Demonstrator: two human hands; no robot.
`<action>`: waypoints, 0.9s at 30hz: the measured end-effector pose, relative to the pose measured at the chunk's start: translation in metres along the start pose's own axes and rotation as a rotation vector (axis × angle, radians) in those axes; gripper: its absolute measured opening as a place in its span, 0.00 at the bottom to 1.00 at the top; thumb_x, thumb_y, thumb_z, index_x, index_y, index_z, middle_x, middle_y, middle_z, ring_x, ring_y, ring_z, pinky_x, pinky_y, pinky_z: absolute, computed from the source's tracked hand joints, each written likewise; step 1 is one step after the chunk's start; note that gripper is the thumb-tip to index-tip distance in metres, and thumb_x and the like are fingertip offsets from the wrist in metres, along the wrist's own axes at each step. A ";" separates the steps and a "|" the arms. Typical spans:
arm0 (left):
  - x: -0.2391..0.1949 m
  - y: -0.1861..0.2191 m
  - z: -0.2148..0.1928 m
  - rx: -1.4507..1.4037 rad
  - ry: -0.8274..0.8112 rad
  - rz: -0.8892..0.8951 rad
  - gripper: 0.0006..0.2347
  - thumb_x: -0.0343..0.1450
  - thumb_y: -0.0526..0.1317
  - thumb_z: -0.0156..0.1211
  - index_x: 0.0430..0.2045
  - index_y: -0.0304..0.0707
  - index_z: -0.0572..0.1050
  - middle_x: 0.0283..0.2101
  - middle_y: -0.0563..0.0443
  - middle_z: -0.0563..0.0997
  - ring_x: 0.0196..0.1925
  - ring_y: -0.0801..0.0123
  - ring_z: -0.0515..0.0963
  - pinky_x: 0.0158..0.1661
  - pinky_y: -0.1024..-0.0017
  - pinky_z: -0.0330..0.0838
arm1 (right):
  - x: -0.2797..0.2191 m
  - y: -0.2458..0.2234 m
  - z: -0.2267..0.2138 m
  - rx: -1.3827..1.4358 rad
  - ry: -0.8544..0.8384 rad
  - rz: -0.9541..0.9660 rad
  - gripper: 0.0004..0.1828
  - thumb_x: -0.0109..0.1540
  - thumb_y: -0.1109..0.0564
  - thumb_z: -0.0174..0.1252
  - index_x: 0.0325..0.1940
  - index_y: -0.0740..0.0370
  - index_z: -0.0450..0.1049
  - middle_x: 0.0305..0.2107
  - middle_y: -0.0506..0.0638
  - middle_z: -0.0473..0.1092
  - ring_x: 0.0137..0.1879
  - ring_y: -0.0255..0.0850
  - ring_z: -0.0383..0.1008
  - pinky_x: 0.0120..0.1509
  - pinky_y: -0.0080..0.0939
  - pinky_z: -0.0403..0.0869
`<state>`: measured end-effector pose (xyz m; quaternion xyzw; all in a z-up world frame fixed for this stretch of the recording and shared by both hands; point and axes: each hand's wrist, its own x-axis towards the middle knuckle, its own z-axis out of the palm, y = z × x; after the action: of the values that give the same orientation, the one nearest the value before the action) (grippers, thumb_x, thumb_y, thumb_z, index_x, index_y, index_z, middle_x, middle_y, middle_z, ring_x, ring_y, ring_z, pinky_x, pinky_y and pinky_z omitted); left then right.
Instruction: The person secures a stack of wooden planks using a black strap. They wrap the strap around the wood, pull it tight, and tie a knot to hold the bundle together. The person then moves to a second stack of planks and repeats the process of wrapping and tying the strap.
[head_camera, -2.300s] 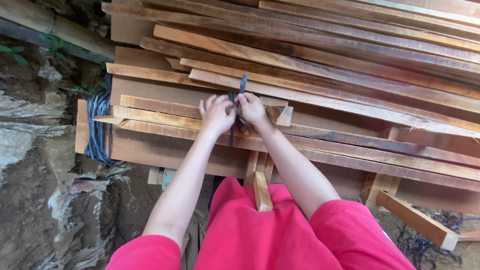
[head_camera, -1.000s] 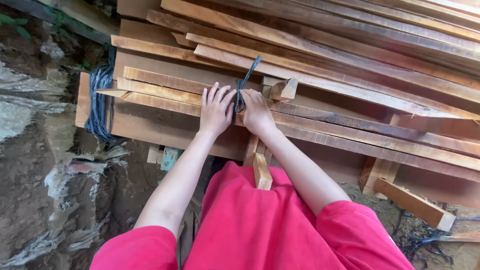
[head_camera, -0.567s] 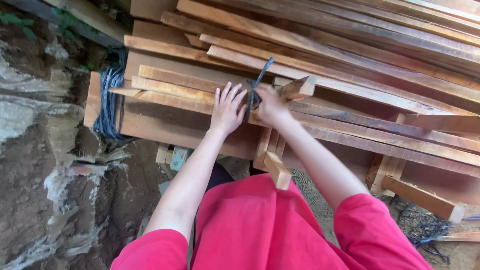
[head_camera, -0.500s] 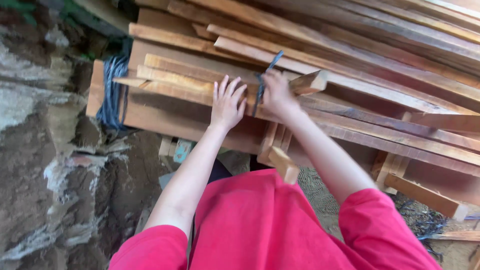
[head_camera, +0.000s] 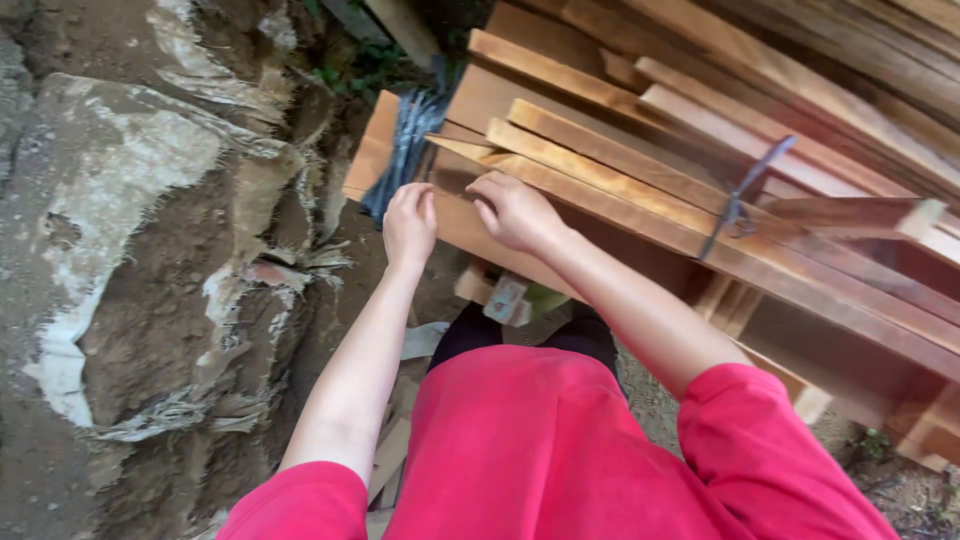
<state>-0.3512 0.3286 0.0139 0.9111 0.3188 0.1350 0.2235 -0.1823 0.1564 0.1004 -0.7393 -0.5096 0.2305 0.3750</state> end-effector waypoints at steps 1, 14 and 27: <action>0.005 -0.016 -0.007 0.004 -0.004 -0.002 0.05 0.74 0.44 0.59 0.40 0.60 0.79 0.44 0.67 0.79 0.46 0.68 0.82 0.42 0.65 0.77 | 0.011 -0.008 0.021 0.005 -0.001 0.002 0.11 0.64 0.57 0.55 0.49 0.60 0.76 0.46 0.58 0.75 0.55 0.58 0.76 0.60 0.55 0.75; 0.067 -0.084 0.021 0.058 -0.317 -0.345 0.11 0.68 0.46 0.67 0.41 0.53 0.76 0.40 0.59 0.77 0.46 0.58 0.84 0.45 0.57 0.79 | 0.052 0.003 0.149 0.252 0.121 0.451 0.12 0.65 0.55 0.57 0.51 0.56 0.80 0.40 0.55 0.78 0.44 0.52 0.81 0.46 0.47 0.81; 0.046 -0.075 -0.003 -0.387 -0.484 -0.497 0.11 0.64 0.54 0.72 0.36 0.63 0.81 0.33 0.66 0.86 0.39 0.79 0.85 0.42 0.76 0.76 | 0.092 0.038 0.152 0.663 0.177 0.741 0.23 0.67 0.42 0.60 0.62 0.54 0.74 0.44 0.54 0.80 0.44 0.39 0.83 0.47 0.40 0.82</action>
<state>-0.3564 0.4118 -0.0154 0.7527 0.4366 -0.0845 0.4855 -0.2357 0.2830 -0.0189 -0.7283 -0.0787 0.4340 0.5244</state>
